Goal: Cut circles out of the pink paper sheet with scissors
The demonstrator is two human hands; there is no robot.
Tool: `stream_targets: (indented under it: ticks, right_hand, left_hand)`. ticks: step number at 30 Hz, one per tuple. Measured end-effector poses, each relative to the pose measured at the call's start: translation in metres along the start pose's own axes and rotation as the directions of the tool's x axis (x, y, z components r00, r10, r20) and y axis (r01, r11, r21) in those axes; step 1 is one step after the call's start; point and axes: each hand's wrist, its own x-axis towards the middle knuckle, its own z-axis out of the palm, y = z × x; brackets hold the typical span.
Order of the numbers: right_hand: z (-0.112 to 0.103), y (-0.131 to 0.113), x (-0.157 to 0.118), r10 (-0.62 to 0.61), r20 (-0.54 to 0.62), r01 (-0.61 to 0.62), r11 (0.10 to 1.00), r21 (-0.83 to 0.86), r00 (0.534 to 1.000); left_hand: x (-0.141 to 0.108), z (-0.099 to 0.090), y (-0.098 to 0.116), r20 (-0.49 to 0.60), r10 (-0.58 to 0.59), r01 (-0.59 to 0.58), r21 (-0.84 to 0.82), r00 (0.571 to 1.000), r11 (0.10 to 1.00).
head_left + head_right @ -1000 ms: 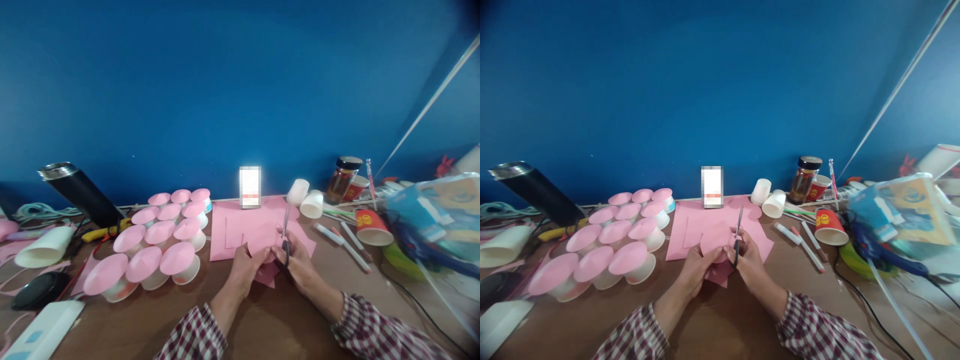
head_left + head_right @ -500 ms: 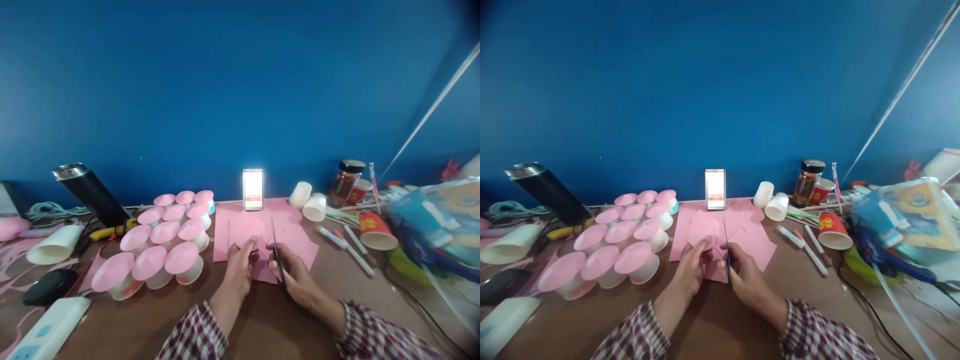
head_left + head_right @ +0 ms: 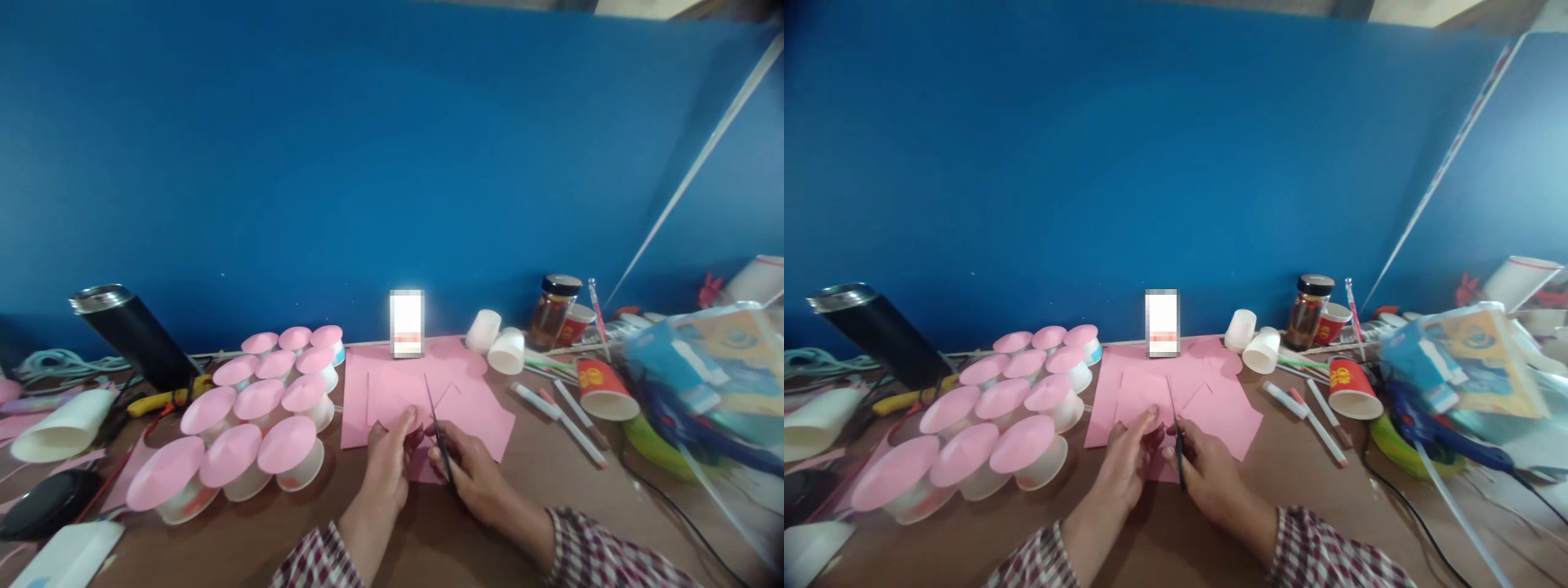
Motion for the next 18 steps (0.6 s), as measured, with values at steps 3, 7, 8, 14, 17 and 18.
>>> stream_targets:
  ticks: [3, 7, 8, 14, 17, 18]
  right_hand:
    - [0.0002, 0.0005, 0.0001, -0.019, 0.016, 0.020, 0.999, -0.026, 1.000]
    - [0.0000, -0.0009, 0.0003, -0.018, 0.026, 0.019, 1.000, -0.024, 0.999]
    - [0.0000, -0.0014, 0.0003, -0.012, 0.024, 0.013, 1.000, -0.018, 1.000]
    - [0.0007, -0.0039, 0.0005, 0.006, 0.028, -0.007, 1.000, 0.023, 1.000]
    - [0.0014, -0.0039, 0.0007, 0.014, 0.023, -0.015, 0.999, 0.039, 1.000]
    - [0.0017, -0.0036, 0.0007, 0.014, 0.016, -0.015, 0.999, 0.043, 1.000]
  left_hand:
    - [0.0003, -0.0003, -0.0005, 0.001, 0.004, -0.004, 0.023, 1.000, 1.000]
    - [0.0026, -0.0017, -0.0029, -0.027, 0.003, -0.002, 0.034, 1.000, 0.999]
    - [0.0032, -0.0021, -0.0035, -0.029, 0.002, -0.001, 0.031, 1.000, 1.000]
    - [0.0032, -0.0018, -0.0036, -0.010, -0.020, 0.021, 0.025, 1.000, 0.999]
    - [0.0023, -0.0003, -0.0021, -0.002, -0.034, 0.034, 0.033, 0.999, 0.999]
    - [0.0021, 0.0001, -0.0018, -0.007, -0.039, 0.039, 0.036, 0.999, 0.999]
